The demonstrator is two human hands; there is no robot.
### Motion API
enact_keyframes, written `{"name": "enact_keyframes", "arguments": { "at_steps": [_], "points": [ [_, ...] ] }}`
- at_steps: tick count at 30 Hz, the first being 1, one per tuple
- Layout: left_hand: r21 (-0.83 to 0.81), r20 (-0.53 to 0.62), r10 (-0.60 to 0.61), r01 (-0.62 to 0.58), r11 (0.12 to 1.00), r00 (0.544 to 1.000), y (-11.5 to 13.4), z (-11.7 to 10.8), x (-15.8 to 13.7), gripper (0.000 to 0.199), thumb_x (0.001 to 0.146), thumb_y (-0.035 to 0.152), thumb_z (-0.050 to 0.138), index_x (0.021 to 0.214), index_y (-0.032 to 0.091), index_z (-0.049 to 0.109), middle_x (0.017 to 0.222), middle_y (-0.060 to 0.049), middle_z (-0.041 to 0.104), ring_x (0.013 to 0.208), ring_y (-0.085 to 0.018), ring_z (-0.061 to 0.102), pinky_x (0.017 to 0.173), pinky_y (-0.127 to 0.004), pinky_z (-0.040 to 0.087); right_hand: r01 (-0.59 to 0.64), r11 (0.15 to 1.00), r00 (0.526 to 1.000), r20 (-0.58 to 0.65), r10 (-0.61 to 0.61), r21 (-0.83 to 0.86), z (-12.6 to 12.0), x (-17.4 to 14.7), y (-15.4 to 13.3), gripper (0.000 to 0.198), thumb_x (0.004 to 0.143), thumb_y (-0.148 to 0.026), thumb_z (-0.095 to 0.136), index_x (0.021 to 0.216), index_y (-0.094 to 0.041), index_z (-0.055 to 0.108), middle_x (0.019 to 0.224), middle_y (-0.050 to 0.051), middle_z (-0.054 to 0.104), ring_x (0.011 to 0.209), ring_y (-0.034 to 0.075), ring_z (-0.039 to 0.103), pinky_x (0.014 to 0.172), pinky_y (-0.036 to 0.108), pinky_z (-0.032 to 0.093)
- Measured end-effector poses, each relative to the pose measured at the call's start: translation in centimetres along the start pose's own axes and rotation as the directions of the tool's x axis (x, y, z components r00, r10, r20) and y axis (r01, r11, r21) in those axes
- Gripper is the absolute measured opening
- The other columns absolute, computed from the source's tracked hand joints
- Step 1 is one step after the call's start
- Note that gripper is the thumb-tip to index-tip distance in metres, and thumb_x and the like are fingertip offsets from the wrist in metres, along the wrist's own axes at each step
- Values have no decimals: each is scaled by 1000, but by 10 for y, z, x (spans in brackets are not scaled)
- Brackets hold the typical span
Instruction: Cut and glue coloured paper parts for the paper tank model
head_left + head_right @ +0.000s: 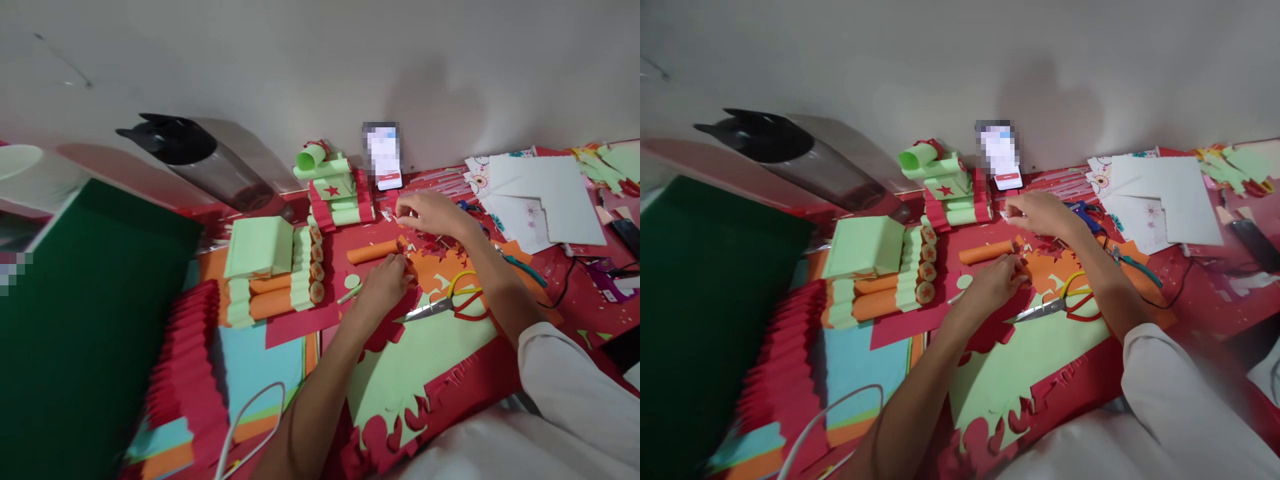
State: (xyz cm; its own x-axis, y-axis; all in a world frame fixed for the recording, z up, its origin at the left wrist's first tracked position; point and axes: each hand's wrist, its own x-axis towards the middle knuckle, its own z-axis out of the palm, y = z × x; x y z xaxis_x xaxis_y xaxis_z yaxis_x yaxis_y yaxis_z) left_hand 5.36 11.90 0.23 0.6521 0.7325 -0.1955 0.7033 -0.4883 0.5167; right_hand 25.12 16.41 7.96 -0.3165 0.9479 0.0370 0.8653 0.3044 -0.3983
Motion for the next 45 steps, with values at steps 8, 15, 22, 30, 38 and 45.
{"name": "enact_keyframes", "arguments": {
  "at_steps": [8, 15, 22, 30, 38, 45],
  "points": [
    [-99, -11, 19, -20, 995, 1000, -7, -13, -1, 5, 94, 26, 59, 99, 24, 57, 94, -6, 71, 82, -26, 67, 67, -33, 43, 54, 998, 981, 188, -57, 21, -4, -2, 7, 14, 98, -24, 65, 108, -21, 74, 97, 6, 77, 81, 20, 62, 70, 29, 33],
    [-449, -123, 24, -78, 890, 992, -21, -41, 1, 23, 86, 37, 69, 102, 24, 59, 100, -4, 71, 84, -21, 66, 75, -33, 49, 77, 970, 915, 369, -161, 232, -12, -5, 15, 12, 97, -25, 66, 107, -22, 73, 94, 2, 77, 75, 17, 64, 68, 27, 39],
    [-575, -32, 72, -78, 814, 997, -25, -51, -2, 29, 87, 41, 70, 108, 23, 63, 99, -6, 76, 89, -23, 71, 77, -33, 53, 29, 972, 925, 362, -115, 233, -15, -8, 21, 10, 95, -27, 69, 91, -22, 62, 83, 1, 71, 69, 16, 58, 63, 28, 36],
    [-403, 255, 183, -67, 913, 950, -26, -50, -4, 19, 91, 40, 61, 94, 24, 70, 96, -6, 79, 83, -25, 73, 71, -33, 54, 67, 935, 926, 327, -187, 347, -27, -13, 23, 11, 95, -26, 66, 86, -20, 65, 84, 2, 73, 73, 16, 62, 67, 28, 41],
    [-372, -138, 71, -118, 921, 988, -9, -56, -7, 39, 98, 55, 58, 115, 22, 69, 115, -9, 79, 97, -26, 73, 83, -34, 52, 175, 867, 888, 305, -343, 466, -27, -13, 9, 17, 100, -21, 58, 98, -15, 74, 89, 5, 77, 79, 15, 68, 72, 26, 46],
    [-168, -319, 70, -129, 977, 945, -1, -66, -12, 33, 103, 45, 52, 95, 20, 73, 85, -4, 78, 72, -19, 67, 69, -28, 42, 140, 841, 860, 357, -365, 523, -25, -20, -4, 27, 105, -30, 58, 123, -17, 73, 98, 7, 79, 82, 15, 70, 72, 25, 48]
  ]
}}
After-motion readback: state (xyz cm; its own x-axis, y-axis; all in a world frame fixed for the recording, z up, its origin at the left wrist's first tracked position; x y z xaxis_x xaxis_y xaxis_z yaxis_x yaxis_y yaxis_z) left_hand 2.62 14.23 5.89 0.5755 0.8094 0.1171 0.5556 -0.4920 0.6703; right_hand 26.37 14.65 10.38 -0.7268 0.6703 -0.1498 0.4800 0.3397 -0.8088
